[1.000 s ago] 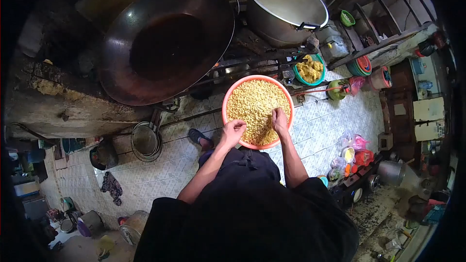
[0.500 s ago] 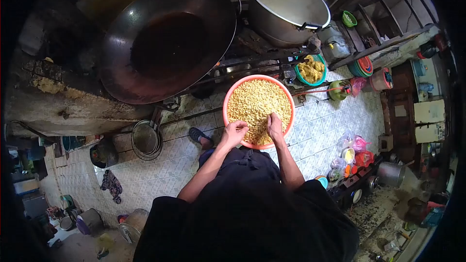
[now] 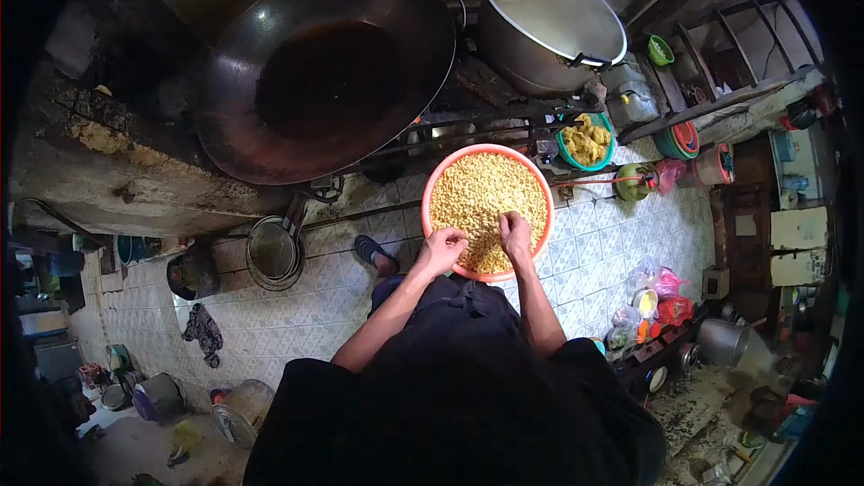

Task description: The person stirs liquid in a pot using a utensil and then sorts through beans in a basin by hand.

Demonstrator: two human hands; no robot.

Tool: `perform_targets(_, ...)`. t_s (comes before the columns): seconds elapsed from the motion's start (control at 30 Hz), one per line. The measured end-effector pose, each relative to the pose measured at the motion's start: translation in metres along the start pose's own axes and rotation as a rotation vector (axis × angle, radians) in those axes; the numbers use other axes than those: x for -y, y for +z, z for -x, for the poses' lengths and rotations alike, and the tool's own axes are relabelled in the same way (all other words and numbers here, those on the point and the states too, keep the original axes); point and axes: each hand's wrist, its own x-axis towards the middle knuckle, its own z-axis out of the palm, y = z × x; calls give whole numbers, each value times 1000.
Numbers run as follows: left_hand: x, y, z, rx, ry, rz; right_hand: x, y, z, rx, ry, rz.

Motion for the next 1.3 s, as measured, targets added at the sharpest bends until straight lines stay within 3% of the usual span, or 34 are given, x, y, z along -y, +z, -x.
perform_targets(0.2, -6, -5, 2, 6, -30, -16, 4, -14, -9, -45, 206, -95)
perform_targets(0.27, -3, -6, 2, -18, -24, -28, -37, -4, -11, -138, -49, 192)
perform_targets(0.33, 6, -5, 0, -20, 13, 3, -71, 9, -9, -252, -48, 349)
perform_targets(0.47, 9, -7, 0, -35, 15, 46, -68, -6, -4, 123, 107, 257)
perform_targets(0.8, 2, -8, -3, -58, -20, 38, -86, 4, -7, -3, 203, 157)
perform_targets(0.87, 2, -7, -2, -55, -28, 51, -79, 1, -5, -6, 316, -42)
perform_targets(1.3, -2, -8, 2, -64, 8, 29, -79, -1, -4, -64, 367, -248)
